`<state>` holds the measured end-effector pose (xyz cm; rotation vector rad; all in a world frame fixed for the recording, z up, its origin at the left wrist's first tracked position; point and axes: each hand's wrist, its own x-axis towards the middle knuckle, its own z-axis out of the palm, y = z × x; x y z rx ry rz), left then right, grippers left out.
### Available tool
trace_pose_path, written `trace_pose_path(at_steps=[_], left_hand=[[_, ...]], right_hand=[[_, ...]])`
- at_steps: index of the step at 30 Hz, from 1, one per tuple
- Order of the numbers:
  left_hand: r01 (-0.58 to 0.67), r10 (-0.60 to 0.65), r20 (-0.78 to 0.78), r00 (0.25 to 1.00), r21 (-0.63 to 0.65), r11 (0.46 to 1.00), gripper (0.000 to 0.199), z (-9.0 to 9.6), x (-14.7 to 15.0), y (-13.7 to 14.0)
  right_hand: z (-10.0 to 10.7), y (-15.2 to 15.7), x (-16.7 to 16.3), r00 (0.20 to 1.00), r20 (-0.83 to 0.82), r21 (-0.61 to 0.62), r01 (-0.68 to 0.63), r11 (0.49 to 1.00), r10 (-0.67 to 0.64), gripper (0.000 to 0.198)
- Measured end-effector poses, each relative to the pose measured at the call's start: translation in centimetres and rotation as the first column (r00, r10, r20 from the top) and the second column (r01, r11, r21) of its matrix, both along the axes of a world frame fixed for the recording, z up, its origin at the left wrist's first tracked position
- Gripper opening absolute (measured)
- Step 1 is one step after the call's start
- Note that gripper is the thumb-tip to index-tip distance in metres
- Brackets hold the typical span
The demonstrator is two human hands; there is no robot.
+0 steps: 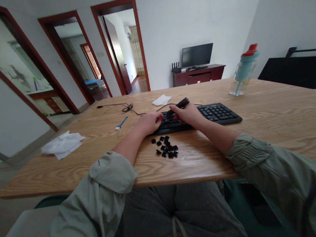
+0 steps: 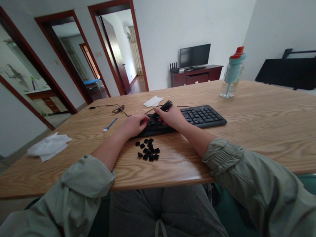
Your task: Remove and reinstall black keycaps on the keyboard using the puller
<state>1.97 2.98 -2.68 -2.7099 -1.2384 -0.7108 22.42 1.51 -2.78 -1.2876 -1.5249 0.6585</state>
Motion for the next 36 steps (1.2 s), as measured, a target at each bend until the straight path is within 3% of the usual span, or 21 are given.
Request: trace_pose_path(at_steps=[12, 21, 28, 36], left_hand=[[-0.029, 0.026, -0.105, 0.994, -0.022, 0.999, 0.025, 0.39, -0.12, 0.00], [-0.021, 0.023, -0.143, 0.990, 0.019, 1.000, 0.024, 0.40, -0.18, 0.18], [-0.008, 0.013, -0.156, 0.988, 0.028, 1.000, 0.025, 0.47, -0.03, 0.11], [-0.001, 0.005, -0.173, 0.985, 0.023, 1.000, 0.025, 0.88, 0.20, -0.12]], right_hand=[[0.96, -0.58, -0.14, 0.979, 0.203, -0.001, 0.024, 1.000, -0.023, 0.051], [0.88, -0.56, -0.08, 0.979, 0.201, 0.092, -0.003, 0.996, -0.015, 0.048], [0.84, -0.39, 0.00, 0.976, 0.216, 0.079, -0.011, 0.997, -0.006, 0.049], [0.90, -0.44, -0.19, 0.944, 0.326, 0.145, 0.007, 0.989, -0.054, 0.046]])
